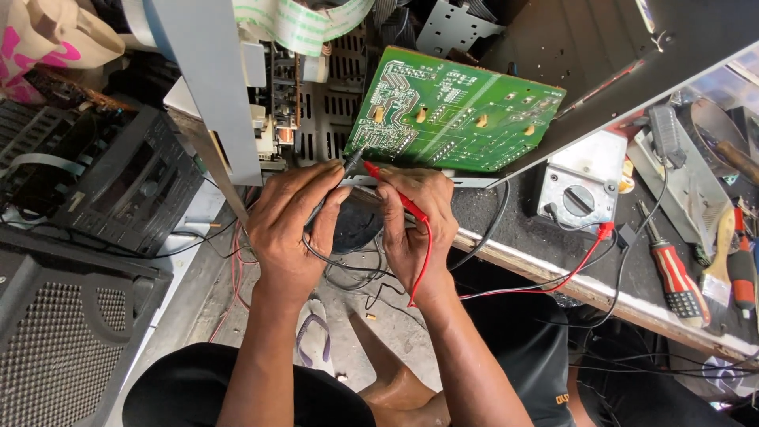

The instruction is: The person is performing diagnostic tests on a green circuit board inside an electronic device using an analog multimeter.

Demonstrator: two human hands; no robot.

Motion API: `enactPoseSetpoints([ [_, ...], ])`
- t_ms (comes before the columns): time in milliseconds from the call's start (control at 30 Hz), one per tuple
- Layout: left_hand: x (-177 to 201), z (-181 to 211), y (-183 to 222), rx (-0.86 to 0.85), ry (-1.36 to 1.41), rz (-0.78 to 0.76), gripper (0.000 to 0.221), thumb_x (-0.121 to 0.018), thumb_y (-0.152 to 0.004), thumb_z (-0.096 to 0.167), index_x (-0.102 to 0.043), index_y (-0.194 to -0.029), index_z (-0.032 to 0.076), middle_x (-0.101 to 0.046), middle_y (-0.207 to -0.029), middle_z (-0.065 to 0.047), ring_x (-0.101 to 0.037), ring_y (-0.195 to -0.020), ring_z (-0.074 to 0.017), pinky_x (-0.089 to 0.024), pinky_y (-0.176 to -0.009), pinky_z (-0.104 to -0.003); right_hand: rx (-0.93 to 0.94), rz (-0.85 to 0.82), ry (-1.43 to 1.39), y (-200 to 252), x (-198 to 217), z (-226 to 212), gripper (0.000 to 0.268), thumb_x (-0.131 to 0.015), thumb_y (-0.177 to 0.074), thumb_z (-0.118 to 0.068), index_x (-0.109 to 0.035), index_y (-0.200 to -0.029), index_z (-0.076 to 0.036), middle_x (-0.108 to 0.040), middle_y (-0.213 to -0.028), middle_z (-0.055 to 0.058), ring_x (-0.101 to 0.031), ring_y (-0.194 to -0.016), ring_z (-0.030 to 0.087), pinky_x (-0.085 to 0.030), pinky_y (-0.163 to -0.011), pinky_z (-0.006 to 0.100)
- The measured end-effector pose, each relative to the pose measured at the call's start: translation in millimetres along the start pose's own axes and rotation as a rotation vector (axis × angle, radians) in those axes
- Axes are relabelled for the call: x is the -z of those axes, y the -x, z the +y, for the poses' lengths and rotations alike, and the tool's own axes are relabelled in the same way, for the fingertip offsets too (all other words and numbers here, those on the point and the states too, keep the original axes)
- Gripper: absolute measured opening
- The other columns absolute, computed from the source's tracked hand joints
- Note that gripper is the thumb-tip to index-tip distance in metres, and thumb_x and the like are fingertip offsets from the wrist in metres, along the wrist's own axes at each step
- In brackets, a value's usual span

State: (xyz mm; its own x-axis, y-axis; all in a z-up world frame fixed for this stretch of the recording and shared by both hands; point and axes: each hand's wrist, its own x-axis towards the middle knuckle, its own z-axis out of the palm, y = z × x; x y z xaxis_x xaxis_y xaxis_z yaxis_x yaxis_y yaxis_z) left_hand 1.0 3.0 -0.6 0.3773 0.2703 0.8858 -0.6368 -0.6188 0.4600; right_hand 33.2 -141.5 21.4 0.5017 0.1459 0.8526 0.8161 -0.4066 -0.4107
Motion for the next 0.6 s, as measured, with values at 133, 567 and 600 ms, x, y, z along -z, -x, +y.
enactPoseSetpoints([
  [133, -0.4, 0.2, 1.4, 0.018, 0.018, 0.006, 0.02, -0.076, -0.098, 0.004, -0.076, -0.117, 0.002, -0.076, -0.114, -0.014, -0.074, -0.102, -0.0317, -0.062, -0.089, -0.043, -0.02, -0.003, 0.0, 1.0, -0.1, 0.3, 0.008, -0.071, -0.098, -0.009, -0.074, -0.104, -0.004, -0.076, -0.099, 0.012, -0.07, -0.09, 0.033, -0.05, -0.091, 0.039],
  [567, -1.7, 0.0, 2.4, 0.029, -0.006, 0.016, 0.02, -0.078, -0.097, 0.005, -0.076, -0.117, 0.002, -0.076, -0.113, -0.015, -0.074, -0.102, -0.0321, -0.063, -0.086, -0.045, -0.026, -0.005, -0.007, 3.3, 0.3, 2.8, 0.01, -0.072, -0.098, -0.009, -0.074, -0.106, -0.005, -0.076, -0.1, 0.012, -0.071, -0.091, 0.032, -0.05, -0.092, 0.04],
  [600, -2.0, -0.9, 2.4, 0.028, -0.004, 0.016, 0.02, -0.078, -0.097, 0.005, -0.076, -0.117, 0.002, -0.076, -0.113, -0.015, -0.074, -0.102, -0.0321, -0.063, -0.086, -0.045, -0.025, -0.003, -0.006, 2.5, 0.0, 2.7, 0.01, -0.072, -0.098, -0.009, -0.074, -0.106, -0.005, -0.076, -0.1, 0.012, -0.071, -0.091, 0.032, -0.05, -0.092, 0.04],
])
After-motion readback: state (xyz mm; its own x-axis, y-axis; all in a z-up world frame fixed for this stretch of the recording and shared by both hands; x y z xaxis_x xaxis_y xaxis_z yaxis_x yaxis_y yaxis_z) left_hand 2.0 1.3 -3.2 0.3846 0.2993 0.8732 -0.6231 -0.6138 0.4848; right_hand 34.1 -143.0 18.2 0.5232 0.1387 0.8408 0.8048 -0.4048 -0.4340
